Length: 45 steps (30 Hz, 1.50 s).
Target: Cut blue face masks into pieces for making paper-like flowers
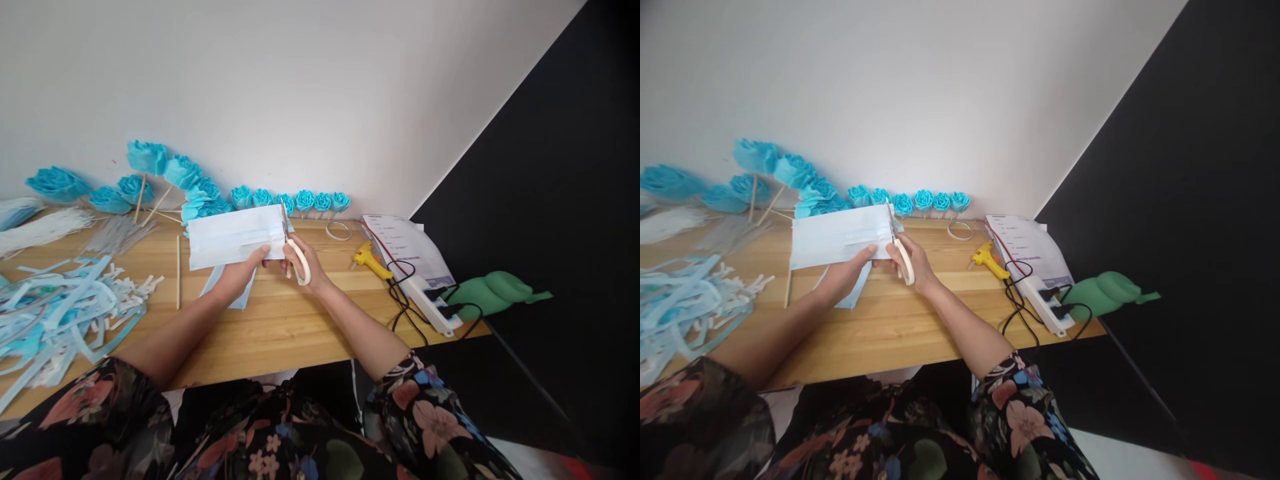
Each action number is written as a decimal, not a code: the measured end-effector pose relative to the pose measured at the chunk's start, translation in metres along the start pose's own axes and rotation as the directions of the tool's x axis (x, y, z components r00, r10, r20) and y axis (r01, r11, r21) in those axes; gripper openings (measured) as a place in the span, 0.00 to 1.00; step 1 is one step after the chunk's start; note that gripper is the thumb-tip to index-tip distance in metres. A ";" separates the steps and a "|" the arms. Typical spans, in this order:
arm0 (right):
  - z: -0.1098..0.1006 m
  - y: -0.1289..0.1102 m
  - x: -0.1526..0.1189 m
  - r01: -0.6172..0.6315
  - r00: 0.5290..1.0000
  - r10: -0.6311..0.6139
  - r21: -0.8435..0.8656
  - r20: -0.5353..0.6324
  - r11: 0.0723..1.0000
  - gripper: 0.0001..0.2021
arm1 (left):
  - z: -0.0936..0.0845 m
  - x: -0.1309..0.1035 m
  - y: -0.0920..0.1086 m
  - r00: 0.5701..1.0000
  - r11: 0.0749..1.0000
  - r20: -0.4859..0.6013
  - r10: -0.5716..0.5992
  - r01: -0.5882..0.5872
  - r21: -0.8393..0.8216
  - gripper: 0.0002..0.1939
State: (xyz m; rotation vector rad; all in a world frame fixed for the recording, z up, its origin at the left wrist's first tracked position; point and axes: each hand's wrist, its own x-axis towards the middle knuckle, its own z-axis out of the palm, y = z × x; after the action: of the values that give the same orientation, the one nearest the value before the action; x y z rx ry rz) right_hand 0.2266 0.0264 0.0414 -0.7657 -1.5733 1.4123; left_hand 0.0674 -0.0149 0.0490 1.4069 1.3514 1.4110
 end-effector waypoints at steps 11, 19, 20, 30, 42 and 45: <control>0.001 0.002 0.000 -0.027 0.999 0.028 0.058 -0.027 0.998 0.29 | 0.001 -0.001 0.006 1.000 1.000 0.001 -0.002 0.002 0.006 0.19; 0.002 0.000 -0.001 -0.030 0.999 0.031 0.064 -0.025 0.997 0.27 | 0.001 0.001 -0.002 1.000 1.000 -0.003 0.003 -0.003 -0.026 0.20; 0.002 0.000 -0.001 -0.031 0.999 0.033 0.067 -0.026 0.997 0.27 | 0.001 0.001 -0.002 1.000 1.000 -0.004 0.005 -0.005 -0.030 0.20; 0.003 0.004 0.000 -0.040 0.998 0.043 0.068 -0.040 0.997 0.26 | 0.001 0.001 -0.006 0.999 0.998 -0.034 -0.002 0.000 -0.070 0.21; 0.006 0.007 0.001 -0.018 0.998 0.022 0.065 -0.057 0.998 0.22 | 0.004 0.008 -0.019 0.997 0.917 -0.046 -0.062 0.039 -0.397 0.20; 0.007 0.006 0.001 -0.016 0.998 0.019 0.063 -0.052 0.998 0.21 | 0.004 0.014 -0.020 0.999 0.779 -0.012 -0.045 0.028 -0.626 0.23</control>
State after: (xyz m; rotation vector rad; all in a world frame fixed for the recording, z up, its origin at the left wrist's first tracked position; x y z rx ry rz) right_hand 0.2194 0.0248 0.0362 -0.7753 -1.4788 1.4360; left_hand 0.0652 0.0034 0.0320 0.9057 0.7850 1.6517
